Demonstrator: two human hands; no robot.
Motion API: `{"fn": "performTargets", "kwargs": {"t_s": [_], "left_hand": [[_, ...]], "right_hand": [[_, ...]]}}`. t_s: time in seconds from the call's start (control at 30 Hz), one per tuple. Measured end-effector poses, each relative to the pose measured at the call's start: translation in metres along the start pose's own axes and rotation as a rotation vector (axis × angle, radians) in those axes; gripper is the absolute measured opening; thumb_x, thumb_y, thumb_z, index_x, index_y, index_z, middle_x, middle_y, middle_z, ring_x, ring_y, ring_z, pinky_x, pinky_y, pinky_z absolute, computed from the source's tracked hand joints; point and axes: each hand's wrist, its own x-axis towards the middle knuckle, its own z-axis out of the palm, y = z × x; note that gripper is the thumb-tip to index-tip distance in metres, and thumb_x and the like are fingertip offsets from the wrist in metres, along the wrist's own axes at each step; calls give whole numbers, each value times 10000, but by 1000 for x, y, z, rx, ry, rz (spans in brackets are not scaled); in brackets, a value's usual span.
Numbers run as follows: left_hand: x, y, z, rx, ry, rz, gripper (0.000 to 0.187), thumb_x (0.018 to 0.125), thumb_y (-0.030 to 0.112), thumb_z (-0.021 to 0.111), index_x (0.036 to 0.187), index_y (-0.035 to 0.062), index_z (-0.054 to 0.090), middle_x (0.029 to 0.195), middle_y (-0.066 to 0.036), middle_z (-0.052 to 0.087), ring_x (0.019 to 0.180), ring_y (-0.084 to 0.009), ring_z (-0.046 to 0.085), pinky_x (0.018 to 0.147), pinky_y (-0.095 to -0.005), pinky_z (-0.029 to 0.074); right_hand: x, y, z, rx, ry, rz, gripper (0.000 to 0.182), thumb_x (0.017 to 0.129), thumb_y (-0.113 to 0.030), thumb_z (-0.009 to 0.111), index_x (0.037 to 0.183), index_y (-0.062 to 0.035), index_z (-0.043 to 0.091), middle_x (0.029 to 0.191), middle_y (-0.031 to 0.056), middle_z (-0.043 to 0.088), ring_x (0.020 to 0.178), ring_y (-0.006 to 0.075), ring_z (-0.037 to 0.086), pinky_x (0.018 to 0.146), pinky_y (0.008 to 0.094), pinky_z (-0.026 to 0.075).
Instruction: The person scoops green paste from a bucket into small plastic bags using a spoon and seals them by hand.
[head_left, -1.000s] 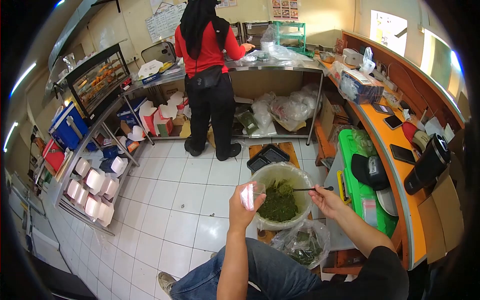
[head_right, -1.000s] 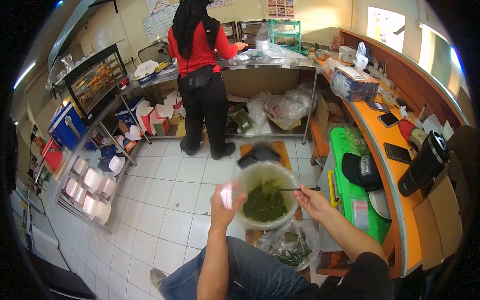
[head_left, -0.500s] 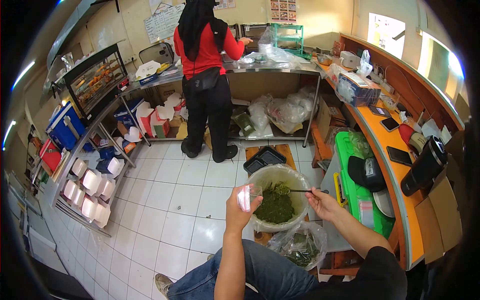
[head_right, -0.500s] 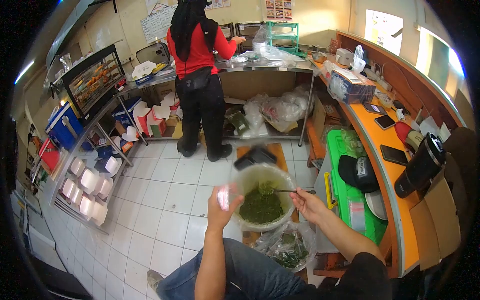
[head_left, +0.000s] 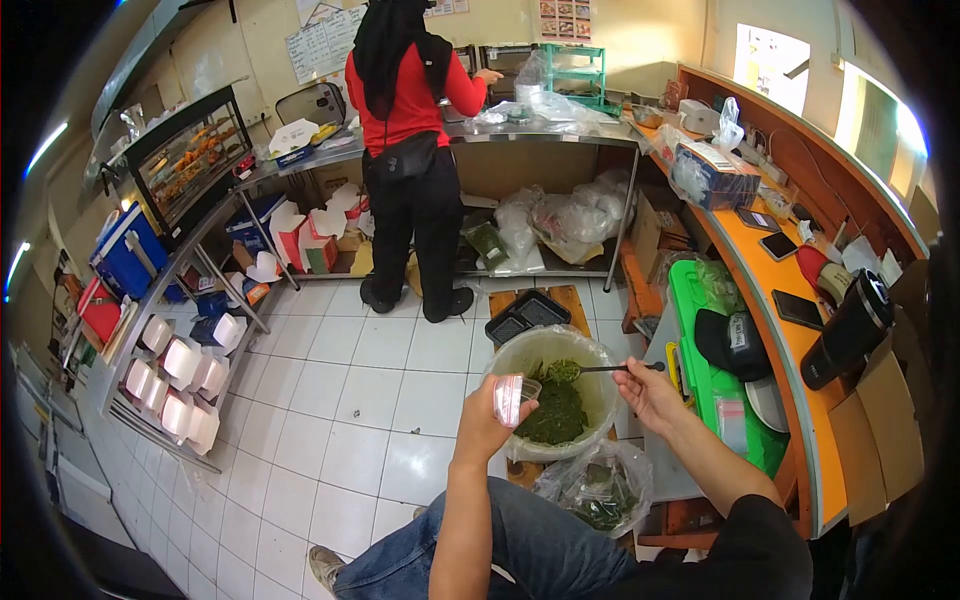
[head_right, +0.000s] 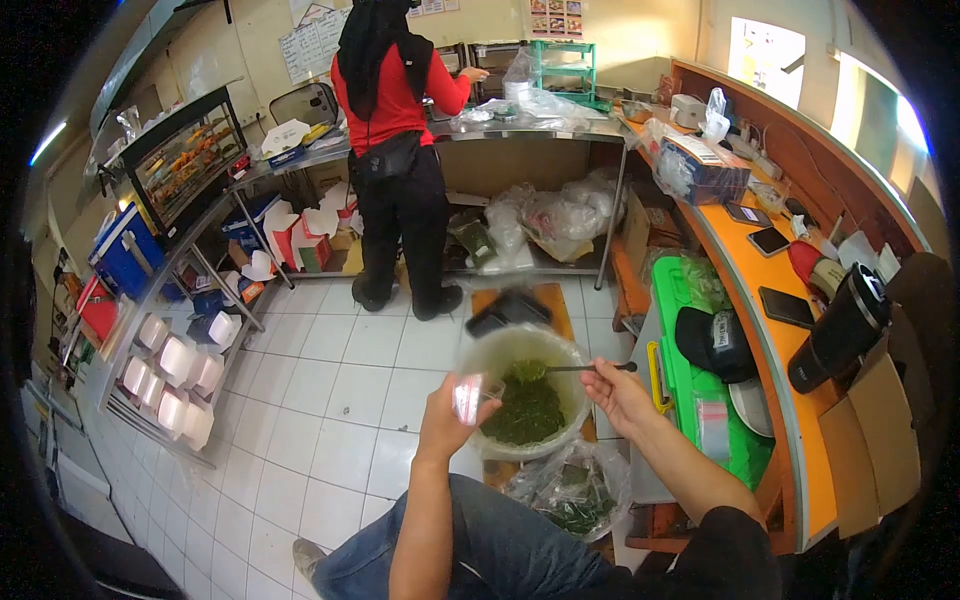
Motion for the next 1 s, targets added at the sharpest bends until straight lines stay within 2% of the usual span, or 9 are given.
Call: {"fn": "performTargets", "kwargs": {"t_s": [0.2,0.3,0.37,0.4,0.6,0.73,0.8,1.0], "left_hand": [[1,-1,4,63,-58,36,476,733,195,844,1126,62,611,945,-129,701,851,-269,693,747,-332,527],[0,3,3,-10,-34,62,468,735,192,842,1121,61,614,955,-129,698,857,-266,691,745,-331,525],[0,3,2,19,-39,33,495,722,158,854,1138,46,611,1019,-117,714,916,-229,696,801,-313,523],[1,4,1,21,-39,36,495,722,158,854,1138,46,611,1019,-117,714,916,-229,696,801,-313,523],[1,5,2,40,-17,25,490,715,168,861,1122,42,619,986,-123,713,879,-223,694,779,-316,523],[1,5,1,58,-26,22,477,716,178,863,1108,44,626,967,-125,713,851,-224,693,759,-313,524],[2,5,0,51,-21,25,473,716,181,863,1104,45,628,964,-123,714,844,-223,693,754,-310,524],[3,3,2,100,-33,64,478,716,203,866,1100,43,630,963,-114,716,840,-216,695,750,-304,524]], "right_hand": [[-10,-15,31,-163,-102,3,174,956,-219,627,991,-53,591,901,83,698,825,137,700,705,234,585],[-5,-21,41,-220,-111,-16,207,960,-224,620,1010,-25,596,901,99,695,819,146,698,708,232,581],[-5,-29,53,-314,-123,-41,232,962,-229,617,1027,-8,595,909,110,693,818,151,697,708,233,580],[-5,-32,59,-408,-131,-68,258,963,-234,613,1044,10,593,916,121,692,816,157,696,708,234,579],[-2,-33,76,-511,-184,-31,296,957,-229,620,1055,49,589,938,147,688,815,169,693,710,251,579],[-1,-35,91,-560,-170,-18,293,955,-216,620,1058,57,589,926,153,687,811,178,695,703,253,580],[3,-36,94,-592,-200,-17,256,954,-250,631,995,1,607,901,123,701,772,146,699,698,238,582],[9,-38,107,-689,-261,-5,272,946,-230,644,991,34,600,901,157,695,805,184,711,679,259,592]]}}
